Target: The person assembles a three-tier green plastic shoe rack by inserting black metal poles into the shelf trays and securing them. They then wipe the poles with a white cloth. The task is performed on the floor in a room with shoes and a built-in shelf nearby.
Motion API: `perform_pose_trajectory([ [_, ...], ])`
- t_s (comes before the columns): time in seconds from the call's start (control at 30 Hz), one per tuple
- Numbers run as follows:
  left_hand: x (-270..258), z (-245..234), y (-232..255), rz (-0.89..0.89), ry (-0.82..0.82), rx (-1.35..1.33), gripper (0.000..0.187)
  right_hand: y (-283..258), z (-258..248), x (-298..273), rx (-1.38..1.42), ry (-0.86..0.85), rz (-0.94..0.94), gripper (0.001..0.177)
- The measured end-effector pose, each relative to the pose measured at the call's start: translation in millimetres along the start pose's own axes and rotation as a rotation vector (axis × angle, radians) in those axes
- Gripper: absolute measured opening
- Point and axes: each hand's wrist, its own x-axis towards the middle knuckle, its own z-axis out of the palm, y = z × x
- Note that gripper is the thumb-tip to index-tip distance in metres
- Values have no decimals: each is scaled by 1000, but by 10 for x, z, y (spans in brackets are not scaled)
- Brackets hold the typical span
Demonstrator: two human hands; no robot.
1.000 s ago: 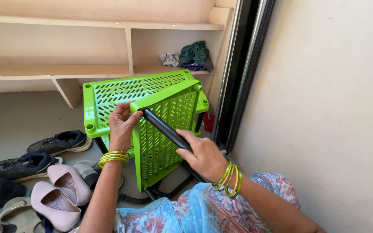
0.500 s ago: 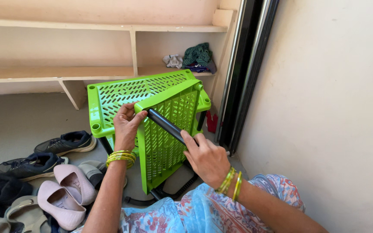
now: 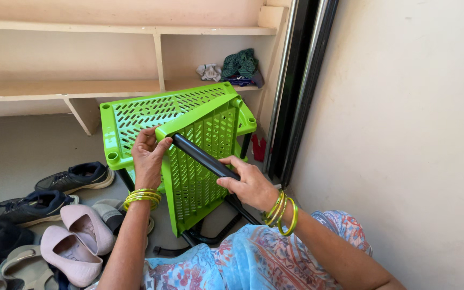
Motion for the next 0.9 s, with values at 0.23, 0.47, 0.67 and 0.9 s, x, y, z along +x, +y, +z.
perform_pose_trajectory([
  [0.23, 12, 47, -4, -29, 1, 82, 35, -142, 81, -327, -784, 410, -553, 55],
  [0.47, 4, 16, -94, 16, -6, -6, 31, -24, 219, -260, -823, 356, -472, 54],
  [0.67, -15, 15, -121, 16, 36, 7, 34, -44, 148, -204, -570, 304, -411, 50],
  [0.9, -12, -3, -69, -14, 39, 18, 35, -147, 5, -143, -354, 213, -439, 50],
])
